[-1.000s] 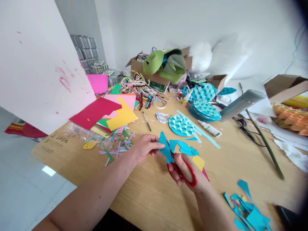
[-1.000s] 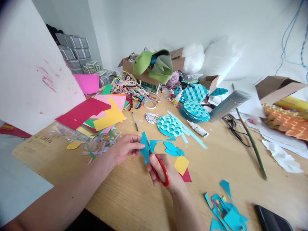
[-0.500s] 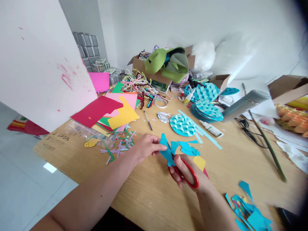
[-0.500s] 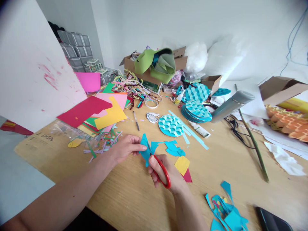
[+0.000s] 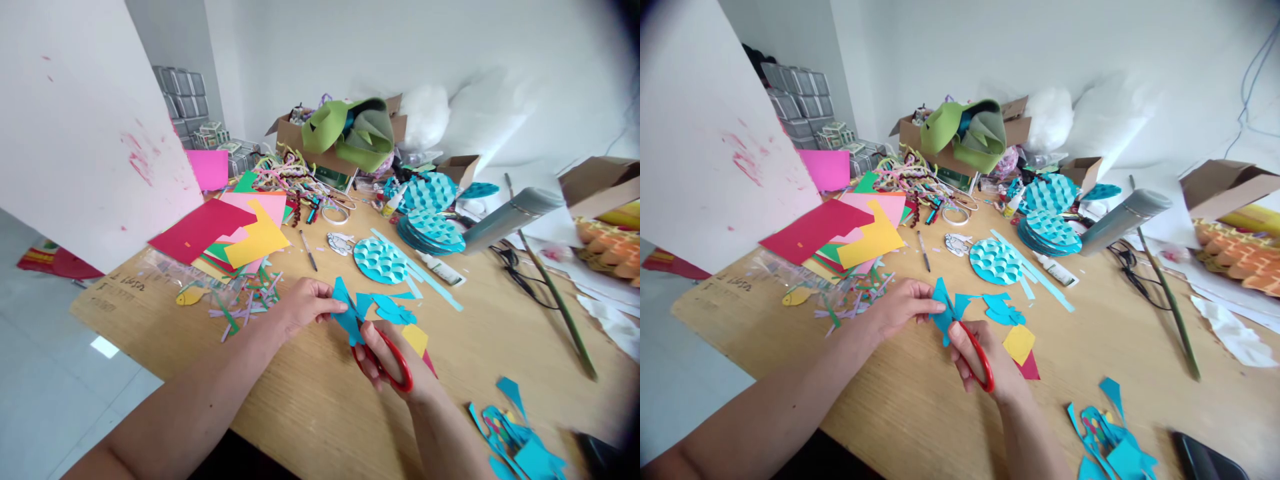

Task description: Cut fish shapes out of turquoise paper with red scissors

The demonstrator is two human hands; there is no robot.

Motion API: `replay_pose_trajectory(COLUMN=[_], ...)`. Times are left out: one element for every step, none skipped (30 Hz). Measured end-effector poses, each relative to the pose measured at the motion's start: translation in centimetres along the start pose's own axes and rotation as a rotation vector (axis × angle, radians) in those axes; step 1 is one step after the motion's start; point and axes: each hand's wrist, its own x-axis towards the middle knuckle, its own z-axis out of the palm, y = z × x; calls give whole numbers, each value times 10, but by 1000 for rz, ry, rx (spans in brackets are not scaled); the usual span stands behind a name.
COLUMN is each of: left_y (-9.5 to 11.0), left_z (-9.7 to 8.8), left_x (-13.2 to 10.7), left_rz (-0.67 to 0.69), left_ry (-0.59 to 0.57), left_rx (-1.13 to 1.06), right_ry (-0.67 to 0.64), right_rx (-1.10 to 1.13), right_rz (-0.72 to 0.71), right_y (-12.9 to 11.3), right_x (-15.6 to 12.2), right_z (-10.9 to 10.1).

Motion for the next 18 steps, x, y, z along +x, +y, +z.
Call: replay_pose_trajectory(left_y=[0,-1,-1,-1,-2,-2,-2,-1,-1,-1,-1,-1,-1,-1,-1,-1,-1,-2], left_z=[0,0,0,0,0,0,0,0,0,0,0,0,0,0,0,0,0,1], left_x=[0,0,0,0,0,0,0,0,0,0,0,0,0,0,0,0,0,0], left_rz=[-2,-4,-8,-14,-18,-23,-27,-30,-32,-33,-33,-33,-33,-32,-31,-33,-36,-41], left_ry=[-3,-6,-7,-8,-7,-6,-5,-4,-4,-4,-2,-2,-2,-1,0,0,1,1], left_rx=[-8,-16,-24,-30,-35,-38,-40,-42,-42,-43,-44,-45,-47,-49,-51,-54,-58,-65], right_ry=[8,16,23,27,26,25,24,24,26,29,33,36,38,39,35,29,21,18], right_rx=[2,2,2,1,-1,-2,-3,-4,-5,-4,-1,2,5,7,7,6,4,3], right_rz=[-1,-1,-1,-4,-6,-7,-8,-8,-6,-2,2,4,4,1,-4,-11,-17,-22], right_y=[-1,-2,-3,-3,-3,-4,-4,-4,-3,-3,-3,-2,-2,-1,0,0,1,1], right_x=[-1,-1,-1,-2,-2,-2,-2,-3,-3,-3,-3,-2,-2,-2,-1,-1,0,0], right_z=[0,1,1,1,2,2,2,2,2,2,2,2,3,3,3,3,2,2])
